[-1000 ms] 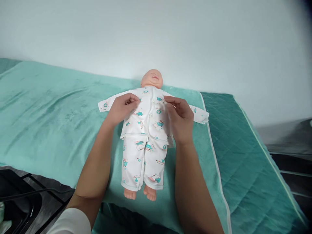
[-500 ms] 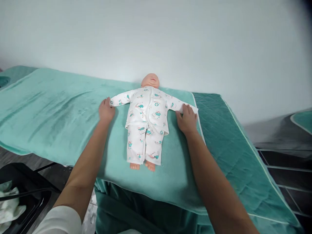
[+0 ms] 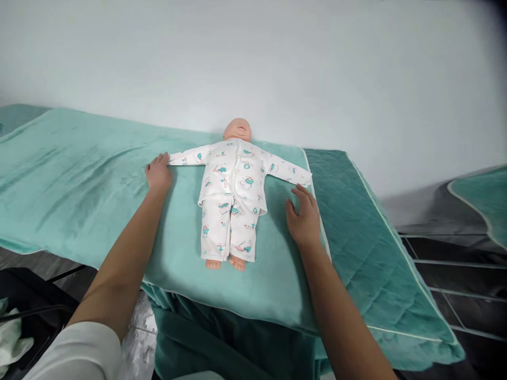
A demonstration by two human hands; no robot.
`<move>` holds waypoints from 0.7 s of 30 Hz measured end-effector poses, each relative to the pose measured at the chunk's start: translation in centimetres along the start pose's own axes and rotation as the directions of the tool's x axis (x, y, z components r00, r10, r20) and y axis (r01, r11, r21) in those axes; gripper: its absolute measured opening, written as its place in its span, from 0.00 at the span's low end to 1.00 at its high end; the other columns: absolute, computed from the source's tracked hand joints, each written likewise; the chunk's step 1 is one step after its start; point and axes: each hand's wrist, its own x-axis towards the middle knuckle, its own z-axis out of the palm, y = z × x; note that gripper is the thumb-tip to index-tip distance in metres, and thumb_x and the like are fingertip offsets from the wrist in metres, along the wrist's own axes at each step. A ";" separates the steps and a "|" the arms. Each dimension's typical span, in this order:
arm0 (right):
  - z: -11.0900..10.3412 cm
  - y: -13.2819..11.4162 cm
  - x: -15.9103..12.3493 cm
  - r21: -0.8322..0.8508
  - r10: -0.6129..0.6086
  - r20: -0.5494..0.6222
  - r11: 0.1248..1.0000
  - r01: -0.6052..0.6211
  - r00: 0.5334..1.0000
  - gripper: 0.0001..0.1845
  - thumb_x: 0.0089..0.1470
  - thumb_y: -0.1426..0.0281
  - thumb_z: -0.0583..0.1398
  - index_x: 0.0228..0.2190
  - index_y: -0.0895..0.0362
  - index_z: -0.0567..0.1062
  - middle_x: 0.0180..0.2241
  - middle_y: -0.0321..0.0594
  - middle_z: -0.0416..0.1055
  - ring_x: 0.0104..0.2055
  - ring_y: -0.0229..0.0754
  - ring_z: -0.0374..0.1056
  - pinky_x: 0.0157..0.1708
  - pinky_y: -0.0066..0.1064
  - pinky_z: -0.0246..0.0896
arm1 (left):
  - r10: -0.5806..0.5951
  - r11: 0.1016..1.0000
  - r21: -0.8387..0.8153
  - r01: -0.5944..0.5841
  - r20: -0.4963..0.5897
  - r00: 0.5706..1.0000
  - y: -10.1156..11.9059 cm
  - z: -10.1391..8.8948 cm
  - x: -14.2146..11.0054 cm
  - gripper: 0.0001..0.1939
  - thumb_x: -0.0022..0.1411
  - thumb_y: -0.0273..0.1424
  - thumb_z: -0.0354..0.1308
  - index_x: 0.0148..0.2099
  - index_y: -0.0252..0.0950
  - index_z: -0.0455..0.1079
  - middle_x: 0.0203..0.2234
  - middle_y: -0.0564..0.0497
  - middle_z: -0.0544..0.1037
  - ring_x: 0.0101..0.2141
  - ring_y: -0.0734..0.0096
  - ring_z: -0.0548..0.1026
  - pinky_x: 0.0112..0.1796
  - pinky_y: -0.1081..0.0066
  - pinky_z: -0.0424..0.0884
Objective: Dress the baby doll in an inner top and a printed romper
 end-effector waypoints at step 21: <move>1.2 -8.4 -2.7 0.368 -0.216 -0.048 0.904 0.218 0.975 0.09 0.63 0.73 0.57 0.37 0.51 0.77 0.39 0.43 0.75 0.44 0.46 0.73 0.46 0.43 0.70 | 0.378 0.725 -0.574 -0.381 -0.130 0.916 5.0 -1.2 -14.7 0.12 0.58 0.19 0.47 0.36 0.39 0.68 0.32 0.50 0.75 0.36 0.67 0.74 0.40 0.66 0.70</move>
